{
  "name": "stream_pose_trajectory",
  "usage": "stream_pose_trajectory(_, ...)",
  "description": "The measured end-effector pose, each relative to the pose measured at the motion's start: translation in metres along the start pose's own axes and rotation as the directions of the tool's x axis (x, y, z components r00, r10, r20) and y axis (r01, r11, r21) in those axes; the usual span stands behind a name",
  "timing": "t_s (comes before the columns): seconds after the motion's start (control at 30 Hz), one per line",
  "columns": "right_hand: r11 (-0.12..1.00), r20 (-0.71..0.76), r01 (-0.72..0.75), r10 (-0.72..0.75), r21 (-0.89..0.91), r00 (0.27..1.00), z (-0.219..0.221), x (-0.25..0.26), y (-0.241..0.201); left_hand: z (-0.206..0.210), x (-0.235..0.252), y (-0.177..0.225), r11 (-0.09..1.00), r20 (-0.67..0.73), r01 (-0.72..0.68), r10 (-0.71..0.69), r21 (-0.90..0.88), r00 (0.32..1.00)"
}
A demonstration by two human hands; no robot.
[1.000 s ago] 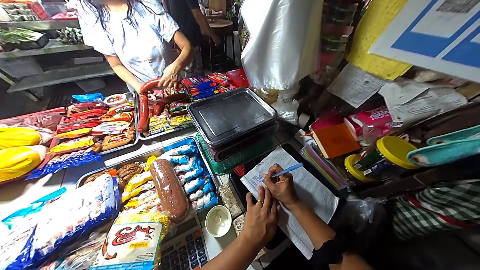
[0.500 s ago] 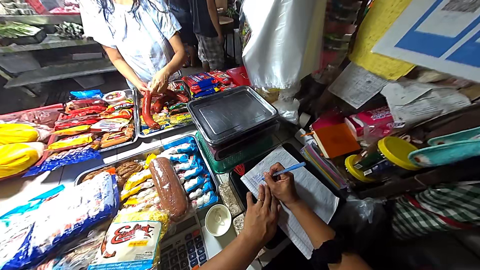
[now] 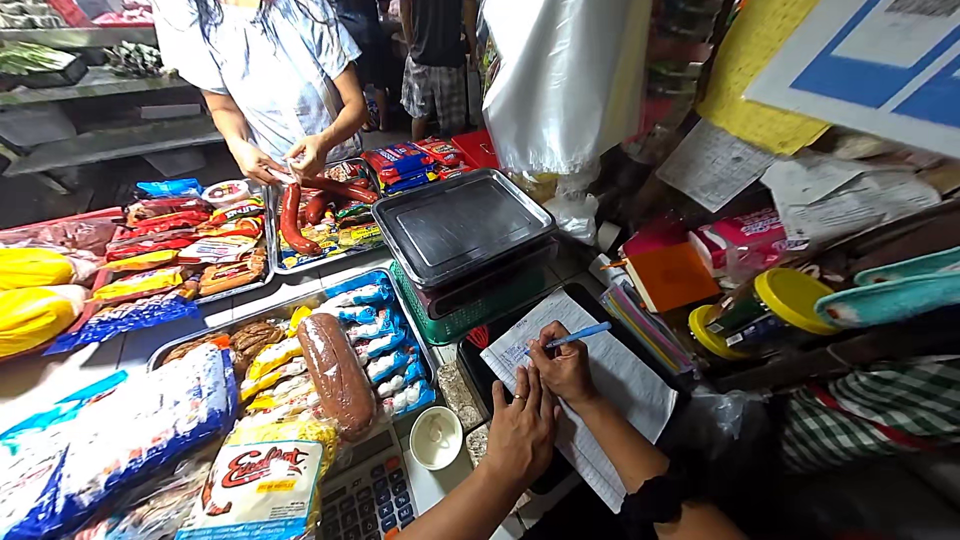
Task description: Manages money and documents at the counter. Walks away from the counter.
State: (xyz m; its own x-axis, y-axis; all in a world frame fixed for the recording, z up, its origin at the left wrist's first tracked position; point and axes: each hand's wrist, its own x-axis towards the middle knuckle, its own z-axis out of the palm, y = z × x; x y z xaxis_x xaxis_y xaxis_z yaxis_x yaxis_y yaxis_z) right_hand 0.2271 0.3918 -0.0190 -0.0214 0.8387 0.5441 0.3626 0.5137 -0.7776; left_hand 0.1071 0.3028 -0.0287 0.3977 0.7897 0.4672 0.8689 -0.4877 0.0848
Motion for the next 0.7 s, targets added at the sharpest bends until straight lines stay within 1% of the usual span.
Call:
stream_pose_trajectory(0.23,1.0,-0.006,-0.003,0.003,-0.005,1.0,0.0001,0.0012,-0.0005,-0.0004,0.0005,-0.0003,1.0,-0.002,-0.002,0.002,0.01,1.0)
stream_pose_trajectory(0.37,0.999,-0.023,-0.004,0.004,0.037,1.0,0.0007,0.0019,0.0012,-0.0002,0.0008,-0.0011,1.0,-0.019,-0.007,0.008,0.028,1.0)
stream_pose_trajectory(0.47,1.0,-0.023,0.004,-0.004,0.009,1.0,0.0004,0.001,0.0007,-0.0011,0.001,0.0002,1.0,-0.012,-0.003,0.003,0.02,1.0)
stream_pose_trajectory(0.57,1.0,-0.055,0.021,-0.022,-0.004,0.998,0.0008,0.0014,0.0018,-0.002,0.0021,-0.0002,1.0,-0.004,0.0,0.0,0.02,1.0)
stream_pose_trajectory(0.7,1.0,-0.042,0.002,-0.002,-0.003,0.999,0.0008,0.0006,0.0006,-0.0023,0.0015,0.0001,1.0,-0.008,-0.003,0.003,0.023,1.0)
